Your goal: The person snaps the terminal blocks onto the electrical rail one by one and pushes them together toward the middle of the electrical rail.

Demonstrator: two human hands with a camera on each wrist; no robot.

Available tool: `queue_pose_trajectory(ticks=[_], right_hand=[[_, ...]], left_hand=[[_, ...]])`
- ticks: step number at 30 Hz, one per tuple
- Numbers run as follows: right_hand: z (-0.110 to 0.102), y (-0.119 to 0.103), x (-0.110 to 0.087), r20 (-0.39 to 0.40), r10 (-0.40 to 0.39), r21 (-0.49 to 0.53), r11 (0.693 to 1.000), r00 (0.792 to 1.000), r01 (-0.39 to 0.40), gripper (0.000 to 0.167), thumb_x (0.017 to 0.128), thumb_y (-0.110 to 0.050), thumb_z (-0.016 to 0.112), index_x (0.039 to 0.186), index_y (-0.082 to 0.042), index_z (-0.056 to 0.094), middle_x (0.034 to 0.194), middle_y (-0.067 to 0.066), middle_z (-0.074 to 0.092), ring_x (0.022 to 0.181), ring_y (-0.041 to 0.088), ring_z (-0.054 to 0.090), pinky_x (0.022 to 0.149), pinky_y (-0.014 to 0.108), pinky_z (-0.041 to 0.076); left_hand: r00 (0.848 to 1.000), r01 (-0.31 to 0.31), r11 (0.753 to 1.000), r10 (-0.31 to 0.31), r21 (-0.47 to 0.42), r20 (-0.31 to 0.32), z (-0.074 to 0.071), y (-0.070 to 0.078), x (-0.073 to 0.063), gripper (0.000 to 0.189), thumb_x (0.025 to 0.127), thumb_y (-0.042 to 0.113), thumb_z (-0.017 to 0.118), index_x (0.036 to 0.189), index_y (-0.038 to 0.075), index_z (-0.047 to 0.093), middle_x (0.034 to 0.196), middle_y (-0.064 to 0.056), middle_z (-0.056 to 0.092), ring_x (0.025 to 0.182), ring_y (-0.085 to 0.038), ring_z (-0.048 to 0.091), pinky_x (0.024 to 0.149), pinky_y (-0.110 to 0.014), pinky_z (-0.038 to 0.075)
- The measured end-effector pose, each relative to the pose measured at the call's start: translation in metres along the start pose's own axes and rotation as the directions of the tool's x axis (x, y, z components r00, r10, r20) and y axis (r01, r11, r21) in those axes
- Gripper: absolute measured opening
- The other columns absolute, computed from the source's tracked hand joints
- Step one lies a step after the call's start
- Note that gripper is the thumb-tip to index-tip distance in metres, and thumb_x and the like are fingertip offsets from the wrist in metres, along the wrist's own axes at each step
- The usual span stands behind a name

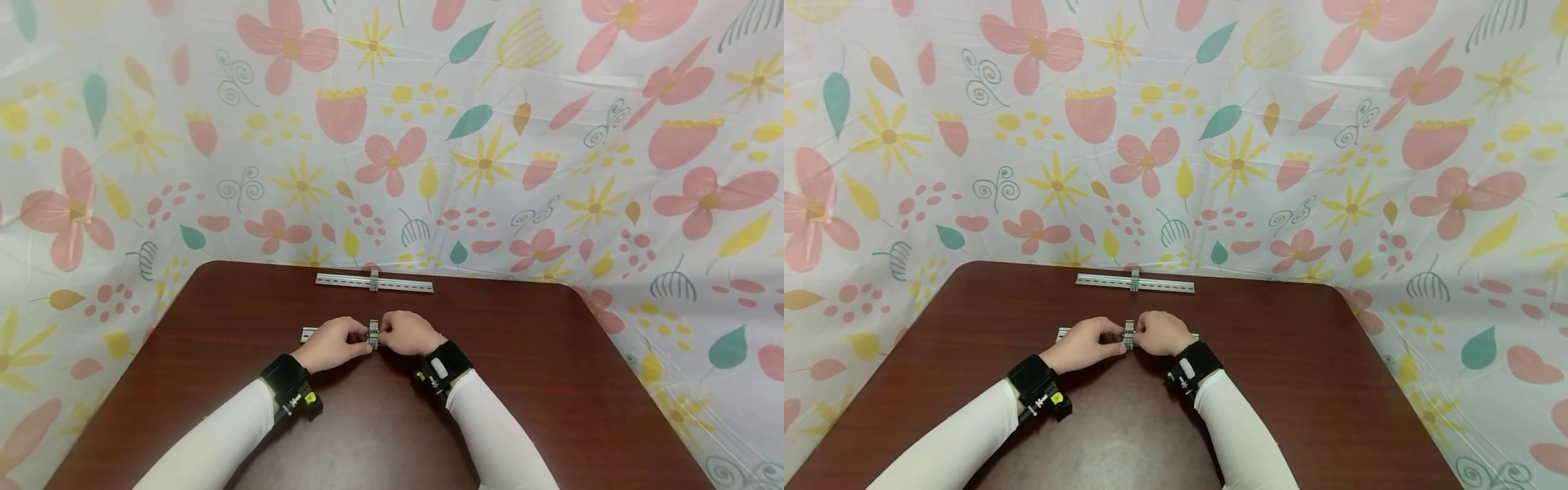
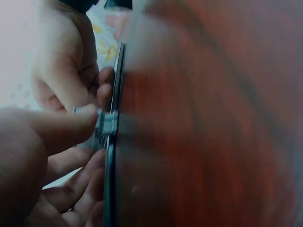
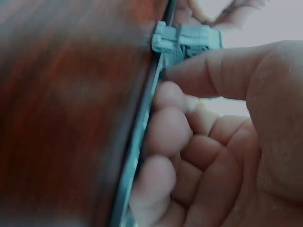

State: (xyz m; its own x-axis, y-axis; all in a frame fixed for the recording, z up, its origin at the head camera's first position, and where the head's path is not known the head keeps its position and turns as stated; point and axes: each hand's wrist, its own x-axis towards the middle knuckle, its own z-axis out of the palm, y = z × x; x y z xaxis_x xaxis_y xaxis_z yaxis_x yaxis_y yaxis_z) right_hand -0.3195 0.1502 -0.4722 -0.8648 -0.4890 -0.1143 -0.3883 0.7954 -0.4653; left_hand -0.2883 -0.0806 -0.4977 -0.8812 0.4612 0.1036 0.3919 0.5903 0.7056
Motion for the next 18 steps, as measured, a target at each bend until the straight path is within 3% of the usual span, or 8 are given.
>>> queue_pose_trajectory(ticks=[6,10,13,18], right_hand=[[-0.009,0.007,-0.007,0.043,-0.066,0.024,0.998,0.997,0.065,0.011,0.103,-0.015,0.075,0.093,-0.017,0.071,0.083,-0.004,0.066,0.074,0.013,0.059,0.076,0.035,0.051],[-0.015,0.012,-0.012,0.068,-0.03,0.0,1.0,0.997,0.031,0.017,0.097,-0.022,0.088,0.096,-0.019,0.071,0.088,-0.006,0.067,0.079,0.013,0.061,0.078,0.037,0.053],[-0.018,0.016,-0.013,0.092,-0.023,-0.005,1.0,0.995,0.023,0.017,0.096,-0.022,0.09,0.096,-0.021,0.073,0.089,-0.007,0.068,0.081,0.014,0.062,0.078,0.037,0.054],[-0.021,0.019,-0.012,0.093,-0.027,-0.035,0.999,0.995,0.03,0.015,0.1,-0.019,0.085,0.09,-0.023,0.076,0.087,-0.008,0.069,0.08,0.014,0.061,0.078,0.037,0.054]], left_hand=[[0.999,-0.01,0.996,0.007,0.091,0.034,-0.016,-0.002,-0.005,0.029,0.097,0.018,0.089,0.124,0.009,0.082,0.111,0.0,0.076,0.1,-0.017,0.072,0.09,-0.041,0.06],[0.997,-0.005,0.984,-0.009,0.18,0.076,-0.029,-0.006,-0.009,0.026,0.095,0.011,0.09,0.12,0.011,0.083,0.112,0.002,0.074,0.101,-0.019,0.073,0.092,-0.041,0.06],[0.995,-0.04,0.972,0.016,0.23,0.103,-0.037,-0.009,-0.011,0.023,0.095,0.005,0.088,0.116,0.011,0.084,0.111,0.001,0.072,0.099,-0.02,0.072,0.091,-0.041,0.06],[0.997,-0.058,0.951,0.04,0.302,0.066,-0.047,-0.015,-0.014,0.02,0.098,0.0,0.08,0.115,0.01,0.084,0.11,-0.001,0.072,0.099,-0.02,0.072,0.09,-0.041,0.061]])
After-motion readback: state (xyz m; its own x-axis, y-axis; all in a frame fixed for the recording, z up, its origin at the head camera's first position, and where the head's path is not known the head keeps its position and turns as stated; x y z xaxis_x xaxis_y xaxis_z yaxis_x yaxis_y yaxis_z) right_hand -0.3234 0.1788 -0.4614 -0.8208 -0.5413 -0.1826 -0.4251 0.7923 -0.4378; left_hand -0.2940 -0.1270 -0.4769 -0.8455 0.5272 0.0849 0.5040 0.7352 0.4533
